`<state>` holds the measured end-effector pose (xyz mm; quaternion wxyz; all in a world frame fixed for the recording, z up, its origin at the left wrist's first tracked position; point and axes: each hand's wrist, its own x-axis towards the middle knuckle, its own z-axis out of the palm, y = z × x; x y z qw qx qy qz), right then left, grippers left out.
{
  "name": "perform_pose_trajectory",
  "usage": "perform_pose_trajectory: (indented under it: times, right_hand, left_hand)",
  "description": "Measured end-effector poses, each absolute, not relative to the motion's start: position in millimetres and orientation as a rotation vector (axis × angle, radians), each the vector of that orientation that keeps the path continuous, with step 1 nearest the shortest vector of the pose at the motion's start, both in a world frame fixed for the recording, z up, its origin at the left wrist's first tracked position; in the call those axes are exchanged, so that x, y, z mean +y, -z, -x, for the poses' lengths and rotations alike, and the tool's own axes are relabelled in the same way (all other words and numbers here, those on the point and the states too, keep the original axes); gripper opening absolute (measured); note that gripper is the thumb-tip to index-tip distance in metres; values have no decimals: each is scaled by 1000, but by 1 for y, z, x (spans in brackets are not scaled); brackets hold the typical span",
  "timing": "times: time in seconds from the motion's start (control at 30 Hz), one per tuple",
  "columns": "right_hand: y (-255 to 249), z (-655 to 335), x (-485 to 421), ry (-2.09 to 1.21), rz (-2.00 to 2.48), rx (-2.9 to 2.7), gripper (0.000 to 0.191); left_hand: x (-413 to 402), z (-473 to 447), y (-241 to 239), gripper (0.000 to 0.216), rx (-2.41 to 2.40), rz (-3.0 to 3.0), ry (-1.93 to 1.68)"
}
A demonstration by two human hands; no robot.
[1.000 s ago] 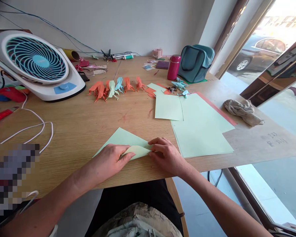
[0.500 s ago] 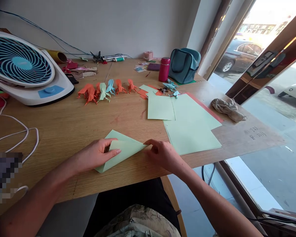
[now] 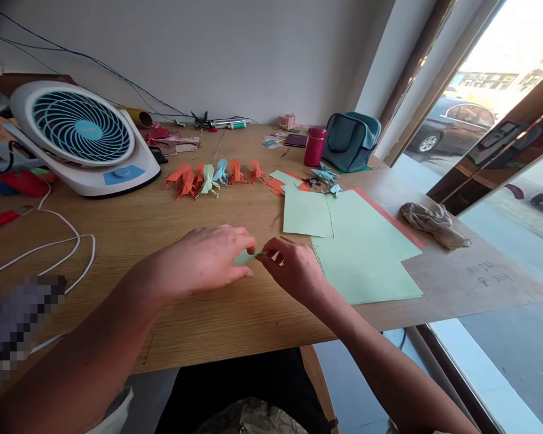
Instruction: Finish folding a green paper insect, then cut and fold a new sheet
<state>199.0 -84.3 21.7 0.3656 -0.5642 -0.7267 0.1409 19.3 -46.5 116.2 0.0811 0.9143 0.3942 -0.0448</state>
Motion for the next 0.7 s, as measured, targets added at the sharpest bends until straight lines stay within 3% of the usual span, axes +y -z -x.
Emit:
perform_pose_trajectory:
  times: [0.07, 0.2, 0.33, 0.5, 0.7]
  right_hand:
    - [-31, -195, -75, -294, 1424, -1890, 8]
    - [-36, -192, -59, -222, 1342, -1952, 6]
    - [-30, -195, -47, -107, 1226, -2040, 9]
    - [-19, -202, -41, 10, 1107, -2069, 10]
    - [-11, -210, -41, -184, 1146, -2011, 9]
  left_hand:
    - [-25, -18, -112, 17, 1087, -2723, 127]
    - [34, 1, -90, 45, 643, -2478, 126]
    - [69, 12, -67, 42, 411, -2222, 7]
    - [73, 11, -52, 49, 430, -2107, -17]
    - [64, 8, -53, 33, 589, -2279, 54]
